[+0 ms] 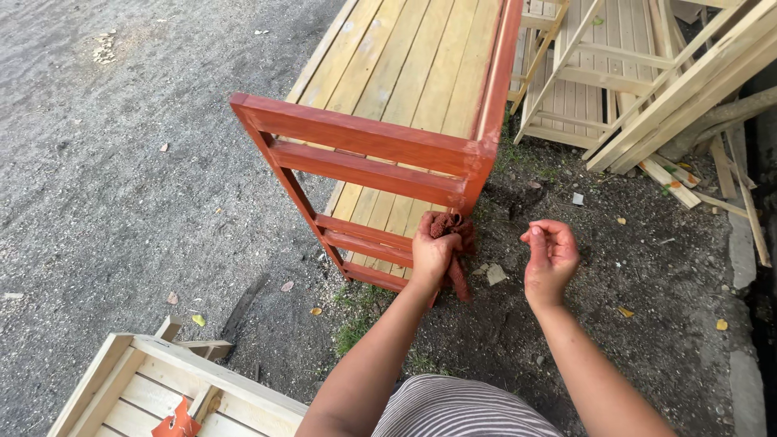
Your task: The person applies reddish-brown stain to a wooden shelving unit using a cloth. They wipe the frame and shelves, reposition the unit, and dip the cloth into a container to reload stain before continuing on another section.
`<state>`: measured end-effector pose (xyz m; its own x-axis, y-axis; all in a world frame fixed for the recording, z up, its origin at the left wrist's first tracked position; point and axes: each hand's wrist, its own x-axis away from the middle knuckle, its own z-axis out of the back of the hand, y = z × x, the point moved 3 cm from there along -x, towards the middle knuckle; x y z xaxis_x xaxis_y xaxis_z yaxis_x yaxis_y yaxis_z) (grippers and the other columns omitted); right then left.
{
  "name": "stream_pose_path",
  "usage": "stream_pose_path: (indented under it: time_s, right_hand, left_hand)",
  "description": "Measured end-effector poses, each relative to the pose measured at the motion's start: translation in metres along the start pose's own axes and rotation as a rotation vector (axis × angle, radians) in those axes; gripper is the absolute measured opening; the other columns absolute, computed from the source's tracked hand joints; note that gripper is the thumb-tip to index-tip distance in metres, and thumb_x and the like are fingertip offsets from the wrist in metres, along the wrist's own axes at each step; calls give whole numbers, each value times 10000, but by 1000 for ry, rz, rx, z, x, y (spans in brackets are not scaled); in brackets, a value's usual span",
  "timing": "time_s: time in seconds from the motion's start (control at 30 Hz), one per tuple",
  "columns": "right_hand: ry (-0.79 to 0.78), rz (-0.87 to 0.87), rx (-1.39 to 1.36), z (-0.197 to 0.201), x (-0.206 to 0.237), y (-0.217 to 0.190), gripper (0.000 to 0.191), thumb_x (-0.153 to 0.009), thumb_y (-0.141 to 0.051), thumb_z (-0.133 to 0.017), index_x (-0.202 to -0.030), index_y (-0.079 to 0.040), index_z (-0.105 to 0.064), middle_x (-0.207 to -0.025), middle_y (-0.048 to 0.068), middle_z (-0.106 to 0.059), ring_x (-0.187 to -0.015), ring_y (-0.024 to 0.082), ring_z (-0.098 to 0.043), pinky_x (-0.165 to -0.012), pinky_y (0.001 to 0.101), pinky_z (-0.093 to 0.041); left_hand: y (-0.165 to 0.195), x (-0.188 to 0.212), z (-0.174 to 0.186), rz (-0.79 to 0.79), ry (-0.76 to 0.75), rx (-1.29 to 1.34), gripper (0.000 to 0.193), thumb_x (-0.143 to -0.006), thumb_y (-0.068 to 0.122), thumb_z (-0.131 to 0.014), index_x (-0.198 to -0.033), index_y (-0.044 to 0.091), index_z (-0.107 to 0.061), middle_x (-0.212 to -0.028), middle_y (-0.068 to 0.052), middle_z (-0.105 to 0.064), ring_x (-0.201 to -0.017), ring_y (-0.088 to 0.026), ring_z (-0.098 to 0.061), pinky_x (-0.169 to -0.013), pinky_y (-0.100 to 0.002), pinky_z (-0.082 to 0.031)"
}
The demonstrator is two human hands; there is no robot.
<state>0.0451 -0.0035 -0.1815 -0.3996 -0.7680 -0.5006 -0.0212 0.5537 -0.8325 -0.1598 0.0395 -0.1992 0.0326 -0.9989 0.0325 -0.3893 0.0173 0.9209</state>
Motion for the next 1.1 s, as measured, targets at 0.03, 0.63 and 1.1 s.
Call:
stream_pose_path:
  time_s: [0.03, 0.63, 1.1]
  right_hand:
    - [9, -8, -3, -1, 0, 1, 69, -1070, -50, -631, -1123, -14, -606, -1008, 36, -651, -885, 101, -634, -837, 241, -531]
    - [-797, -450, 589, -84, 95, 57, 496, -981, -343, -653, -1373, -73, -515, -1157, 100, -652, -1002, 202, -674, -875, 349, -566]
    - [-663, -1143, -149, -67, 124, 50, 792, -873, -211, -733, -1568, -195, -355, -1390, 72, -565, -1231, 229, -598, -954, 464, -537]
  left_hand:
    - [-2, 0, 5, 14, -9, 54, 388, -701, -114, -608, -1070, 4, -583, -934, -110, -671, -805, -201, -625, -683, -326, -542]
    - [-42, 56, 86, 176, 251, 405, 513, -685, -128, -552, -1190, -43, -530, -983, -175, -663, -850, -314, -710, -716, -389, -624]
    - [-20, 123, 81, 215, 108, 121, 468, -887, 154, -785, -1289, -11, -611, -1018, -183, -714, -672, -231, -690, -553, -332, -584]
